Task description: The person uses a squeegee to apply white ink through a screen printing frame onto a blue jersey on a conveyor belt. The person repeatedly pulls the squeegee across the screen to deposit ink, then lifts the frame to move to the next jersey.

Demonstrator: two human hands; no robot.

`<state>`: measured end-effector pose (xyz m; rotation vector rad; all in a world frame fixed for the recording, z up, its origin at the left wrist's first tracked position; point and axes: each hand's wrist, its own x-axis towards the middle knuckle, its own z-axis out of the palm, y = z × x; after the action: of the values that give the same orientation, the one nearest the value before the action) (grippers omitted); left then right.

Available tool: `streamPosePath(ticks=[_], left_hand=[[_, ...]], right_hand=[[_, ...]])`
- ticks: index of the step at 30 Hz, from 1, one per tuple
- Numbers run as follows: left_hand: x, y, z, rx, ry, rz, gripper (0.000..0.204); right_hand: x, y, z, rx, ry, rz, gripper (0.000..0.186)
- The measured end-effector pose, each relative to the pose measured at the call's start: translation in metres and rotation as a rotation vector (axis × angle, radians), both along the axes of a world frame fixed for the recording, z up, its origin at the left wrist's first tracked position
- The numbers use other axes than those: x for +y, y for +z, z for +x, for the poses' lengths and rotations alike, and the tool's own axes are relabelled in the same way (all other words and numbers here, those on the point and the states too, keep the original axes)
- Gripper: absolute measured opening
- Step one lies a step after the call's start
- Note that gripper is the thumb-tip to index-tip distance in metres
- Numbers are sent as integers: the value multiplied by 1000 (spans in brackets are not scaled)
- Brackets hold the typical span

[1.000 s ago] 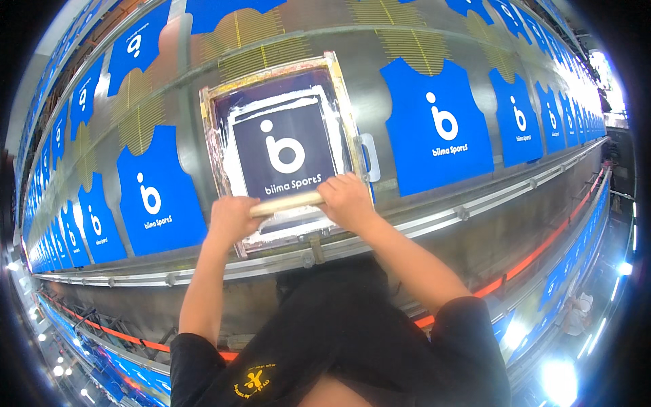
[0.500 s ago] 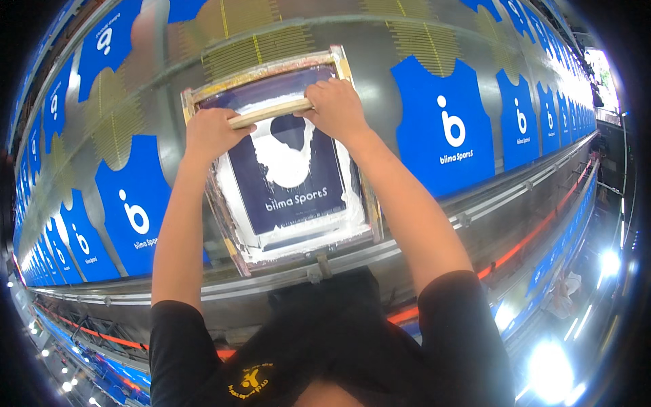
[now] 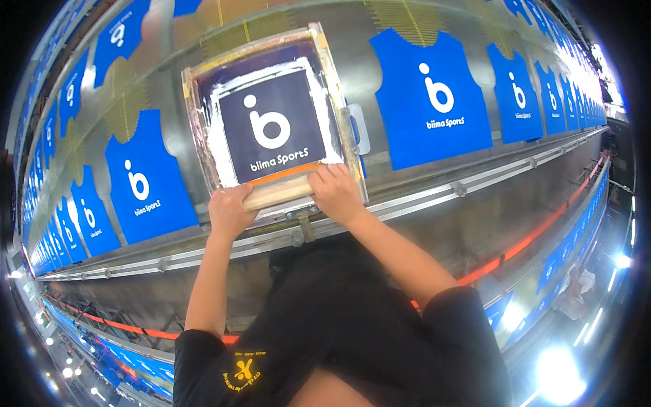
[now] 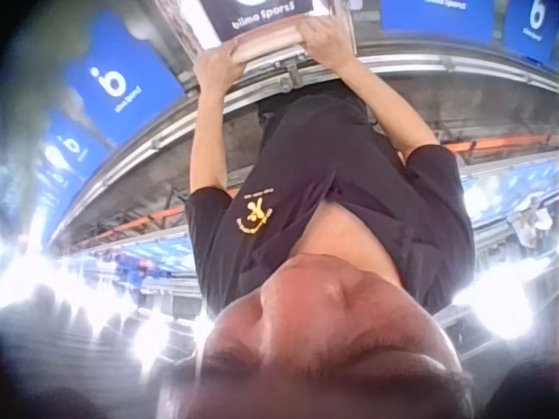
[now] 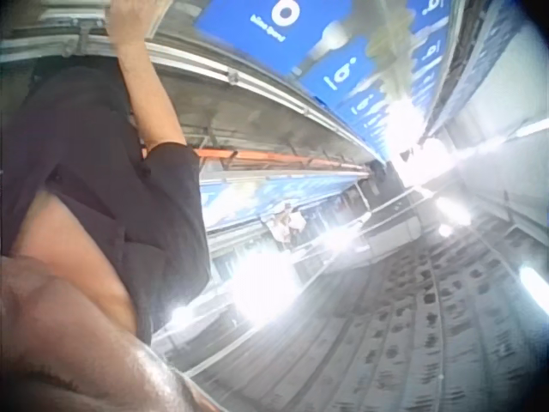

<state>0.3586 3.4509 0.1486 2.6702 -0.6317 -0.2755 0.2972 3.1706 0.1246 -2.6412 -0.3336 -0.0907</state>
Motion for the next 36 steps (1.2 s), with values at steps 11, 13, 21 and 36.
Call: streamPosePath(ticks=[11,13,21,36], left_hand=[[-50,3,-36,-16,-177,31,45],[-42,6,-15,299,-201,89,42],[-51,12,155,-9,-241,-18,25],[-36,-11,130,-23,-180,-91,39]], right_hand=[[-90,-19,58,-1,-652,454,54],[-98,-35,65,35,-725,471,56],[-94,-61,98,389,-871,732,46],[-85,-21,109,308,-832,756,37]])
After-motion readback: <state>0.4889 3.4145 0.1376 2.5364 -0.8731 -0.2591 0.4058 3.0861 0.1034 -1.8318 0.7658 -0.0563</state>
